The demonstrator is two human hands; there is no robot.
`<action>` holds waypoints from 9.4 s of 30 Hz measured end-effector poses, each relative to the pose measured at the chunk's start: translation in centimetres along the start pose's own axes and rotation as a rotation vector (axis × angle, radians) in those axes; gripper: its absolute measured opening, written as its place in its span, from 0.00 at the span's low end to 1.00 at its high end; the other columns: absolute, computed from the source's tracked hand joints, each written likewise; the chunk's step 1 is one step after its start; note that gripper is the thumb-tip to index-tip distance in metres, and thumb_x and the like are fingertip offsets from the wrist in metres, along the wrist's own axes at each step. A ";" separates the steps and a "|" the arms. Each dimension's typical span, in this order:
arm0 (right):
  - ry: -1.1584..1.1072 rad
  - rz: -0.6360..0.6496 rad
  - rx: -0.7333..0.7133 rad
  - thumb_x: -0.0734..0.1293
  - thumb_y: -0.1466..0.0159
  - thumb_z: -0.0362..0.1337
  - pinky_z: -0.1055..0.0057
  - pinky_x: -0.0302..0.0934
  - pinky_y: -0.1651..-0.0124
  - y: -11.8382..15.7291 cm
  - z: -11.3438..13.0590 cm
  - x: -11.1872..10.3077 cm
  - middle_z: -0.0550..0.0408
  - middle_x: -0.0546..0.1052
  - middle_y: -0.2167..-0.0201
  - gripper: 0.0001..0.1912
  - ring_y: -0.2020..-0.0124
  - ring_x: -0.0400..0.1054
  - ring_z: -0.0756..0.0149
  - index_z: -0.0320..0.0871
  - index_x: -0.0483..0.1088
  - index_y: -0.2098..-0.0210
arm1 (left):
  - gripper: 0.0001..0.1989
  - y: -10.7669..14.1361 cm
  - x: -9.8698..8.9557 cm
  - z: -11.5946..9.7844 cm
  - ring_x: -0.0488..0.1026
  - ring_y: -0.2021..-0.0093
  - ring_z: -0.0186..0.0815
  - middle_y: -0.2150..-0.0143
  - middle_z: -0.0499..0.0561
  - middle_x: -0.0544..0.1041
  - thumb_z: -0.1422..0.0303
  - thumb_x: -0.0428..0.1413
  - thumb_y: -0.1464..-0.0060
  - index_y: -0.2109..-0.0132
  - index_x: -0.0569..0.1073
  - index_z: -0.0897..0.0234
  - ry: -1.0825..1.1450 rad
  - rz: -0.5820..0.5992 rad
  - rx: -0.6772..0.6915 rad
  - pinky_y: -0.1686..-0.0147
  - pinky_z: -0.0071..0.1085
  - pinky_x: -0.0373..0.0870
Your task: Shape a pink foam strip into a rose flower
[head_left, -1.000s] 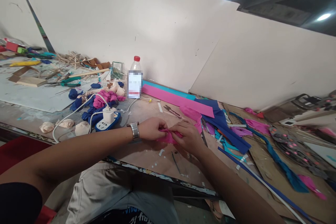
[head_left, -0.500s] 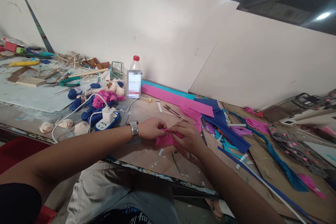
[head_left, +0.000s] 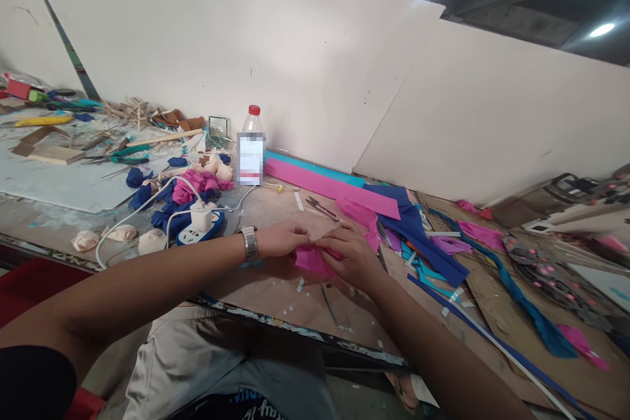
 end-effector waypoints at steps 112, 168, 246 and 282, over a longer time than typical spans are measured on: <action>-0.083 0.096 0.245 0.65 0.30 0.37 0.61 0.60 0.54 0.6 -2.7 1.3 0.52 0.80 0.66 0.08 0.62 0.72 0.60 0.45 0.75 0.63 | 0.13 1.4 -1.2 -3.8 0.75 0.64 0.36 0.63 0.48 0.82 0.60 0.51 0.38 0.60 0.79 0.59 -0.760 -0.230 0.273 0.68 0.31 0.58; -0.116 -0.018 0.199 0.67 0.34 0.33 0.61 0.64 0.54 0.3 -1.8 -0.2 0.53 0.82 0.65 0.05 0.61 0.74 0.61 0.47 0.77 0.62 | 0.14 1.3 -0.8 -3.5 0.71 0.67 0.35 0.66 0.51 0.81 0.69 0.49 0.45 0.63 0.80 0.63 -0.649 -0.134 0.193 0.68 0.31 0.58; -0.179 0.160 0.303 0.64 0.35 0.33 0.63 0.59 0.58 0.6 -2.4 1.3 0.53 0.77 0.68 0.04 0.64 0.69 0.62 0.45 0.70 0.67 | 0.12 2.0 0.2 -4.4 0.75 0.64 0.36 0.64 0.49 0.81 0.61 0.50 0.38 0.59 0.76 0.60 -0.837 -0.179 0.337 0.68 0.31 0.59; -0.222 0.295 0.253 0.63 0.35 0.32 0.65 0.61 0.57 0.8 -1.8 2.4 0.53 0.80 0.64 0.08 0.62 0.72 0.62 0.44 0.74 0.61 | 0.15 2.1 0.9 -4.5 0.76 0.64 0.38 0.64 0.51 0.81 0.59 0.49 0.37 0.60 0.77 0.59 -0.866 -0.127 0.319 0.67 0.31 0.62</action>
Point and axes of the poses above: each hand's wrist, its own y-axis away from the middle knuckle, its own x-axis out of the palm, z = x × y, the point moved 9 cm from there along -y, towards the middle knuckle
